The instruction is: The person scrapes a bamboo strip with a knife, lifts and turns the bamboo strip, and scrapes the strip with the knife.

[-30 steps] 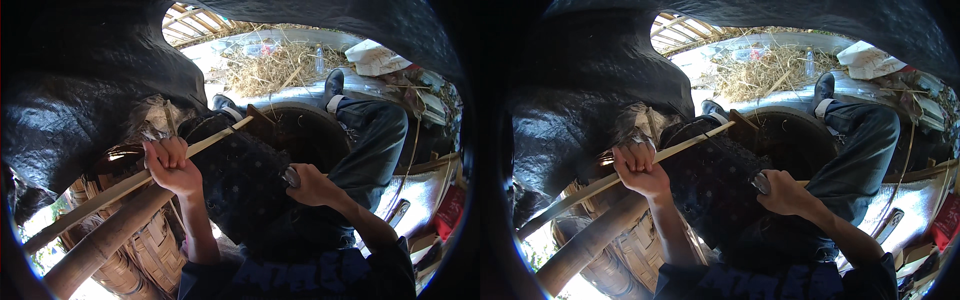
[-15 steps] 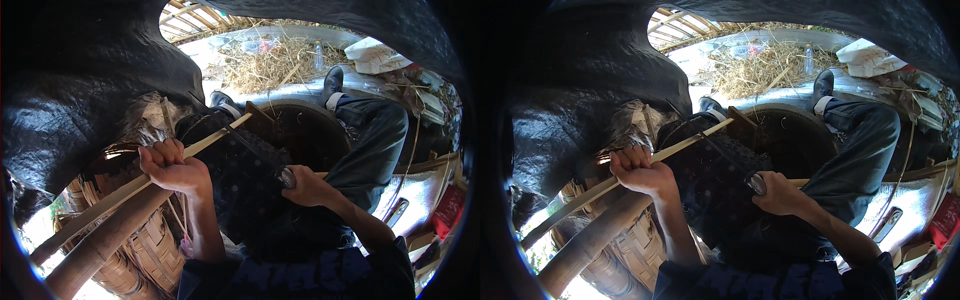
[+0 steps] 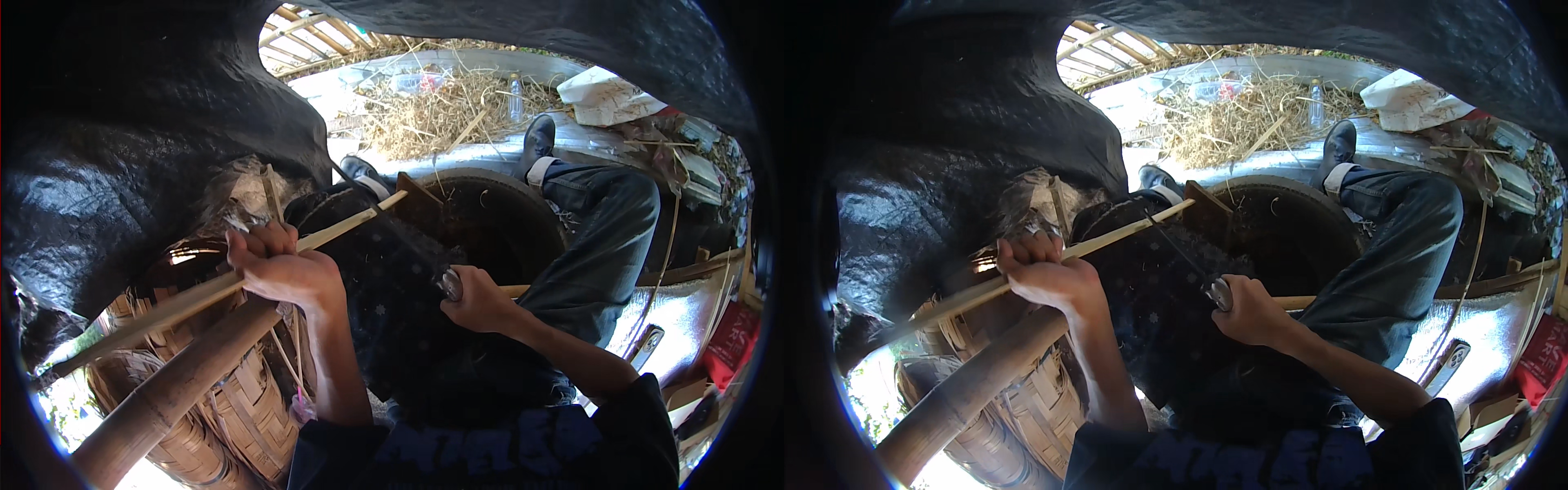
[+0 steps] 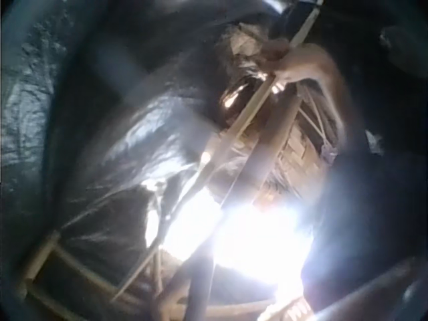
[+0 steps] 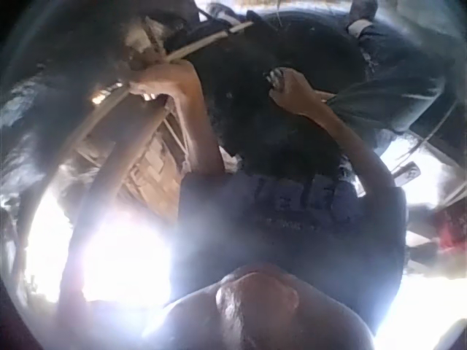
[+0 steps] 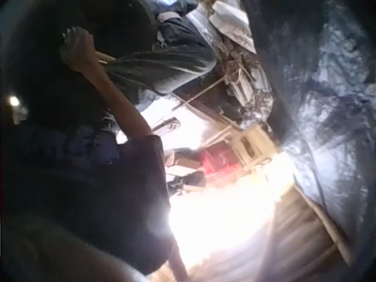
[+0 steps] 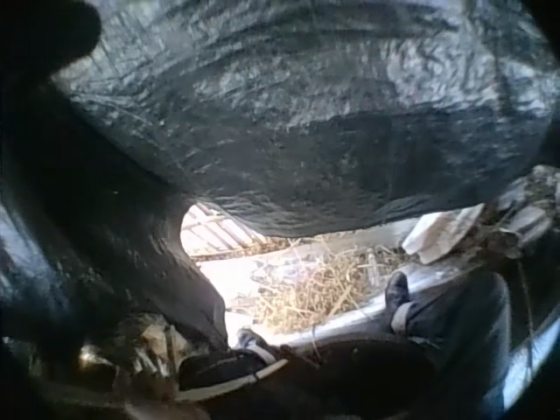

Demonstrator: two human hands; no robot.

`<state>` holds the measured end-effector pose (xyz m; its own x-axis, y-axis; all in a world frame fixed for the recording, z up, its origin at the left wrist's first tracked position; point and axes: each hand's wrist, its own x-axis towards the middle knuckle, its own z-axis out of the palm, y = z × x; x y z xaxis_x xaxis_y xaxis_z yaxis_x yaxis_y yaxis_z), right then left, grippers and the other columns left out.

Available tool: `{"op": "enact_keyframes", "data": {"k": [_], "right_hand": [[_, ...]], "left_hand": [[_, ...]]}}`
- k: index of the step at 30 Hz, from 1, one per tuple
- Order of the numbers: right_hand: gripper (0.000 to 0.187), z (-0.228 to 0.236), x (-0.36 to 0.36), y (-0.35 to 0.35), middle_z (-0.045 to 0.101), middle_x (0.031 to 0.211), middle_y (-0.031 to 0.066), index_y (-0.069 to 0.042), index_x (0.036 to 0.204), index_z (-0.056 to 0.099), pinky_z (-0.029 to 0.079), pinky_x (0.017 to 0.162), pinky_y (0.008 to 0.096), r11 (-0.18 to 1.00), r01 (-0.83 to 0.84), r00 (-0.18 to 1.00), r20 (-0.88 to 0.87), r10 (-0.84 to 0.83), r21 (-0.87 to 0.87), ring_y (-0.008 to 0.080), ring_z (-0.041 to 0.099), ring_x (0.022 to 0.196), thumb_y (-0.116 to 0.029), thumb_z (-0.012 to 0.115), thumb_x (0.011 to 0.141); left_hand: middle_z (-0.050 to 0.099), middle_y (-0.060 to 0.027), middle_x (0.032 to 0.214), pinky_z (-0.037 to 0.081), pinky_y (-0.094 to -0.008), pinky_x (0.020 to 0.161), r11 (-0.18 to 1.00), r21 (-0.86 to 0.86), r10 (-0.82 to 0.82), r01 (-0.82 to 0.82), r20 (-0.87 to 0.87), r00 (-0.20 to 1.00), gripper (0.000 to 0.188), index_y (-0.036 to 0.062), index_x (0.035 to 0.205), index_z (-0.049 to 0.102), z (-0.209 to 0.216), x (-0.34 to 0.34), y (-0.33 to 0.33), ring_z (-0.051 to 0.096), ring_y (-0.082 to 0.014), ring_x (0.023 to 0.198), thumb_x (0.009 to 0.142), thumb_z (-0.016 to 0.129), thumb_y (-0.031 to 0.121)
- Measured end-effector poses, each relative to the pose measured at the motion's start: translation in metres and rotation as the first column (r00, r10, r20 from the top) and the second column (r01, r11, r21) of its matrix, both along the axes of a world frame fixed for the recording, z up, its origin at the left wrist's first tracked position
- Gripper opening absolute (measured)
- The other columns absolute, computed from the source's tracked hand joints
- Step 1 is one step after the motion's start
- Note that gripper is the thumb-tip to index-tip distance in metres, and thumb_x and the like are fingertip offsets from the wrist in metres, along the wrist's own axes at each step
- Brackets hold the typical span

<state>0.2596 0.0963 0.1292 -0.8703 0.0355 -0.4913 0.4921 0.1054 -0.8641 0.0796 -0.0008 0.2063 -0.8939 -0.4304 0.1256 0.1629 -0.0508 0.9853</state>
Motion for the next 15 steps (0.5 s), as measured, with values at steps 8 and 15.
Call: {"op": "enact_keyframes", "data": {"k": [8,15], "right_hand": [[0.022,0.06,-0.032,0.032,0.055,0.063,0.0147,0.003,0.087,0.052,0.045,0.053,0.0331,0.986,0.134,0.921,-0.379,-0.087,0.101,0.0265,0.058,0.056,-0.004,0.058,0.066],[0.022,-0.028,0.016,-0.001,0.056,0.066,0.0171,0.005,0.083,0.052,0.045,0.056,0.0336,0.983,0.041,0.999,0.028,-0.047,0.18,0.0273,0.06,0.063,-0.004,0.058,0.064]], "left_hand": [[0.013,0.0043,0.046,0.016,-0.0237,0.044,1.0,0.003,0.017,-0.017,-0.022,1.0,0.042,0.0159,0.053,0.013,0.0,0.0,-0.007,0.012,-0.0076,0.044,0.088,0.035,0.023],[0.016,0.0039,0.047,0.018,-0.0227,0.045,0.995,-0.078,0.06,-0.059,0.013,0.998,0.041,0.017,0.053,0.014,0.005,-0.004,0.015,0.014,-0.0076,0.045,0.087,0.035,0.024]]}}
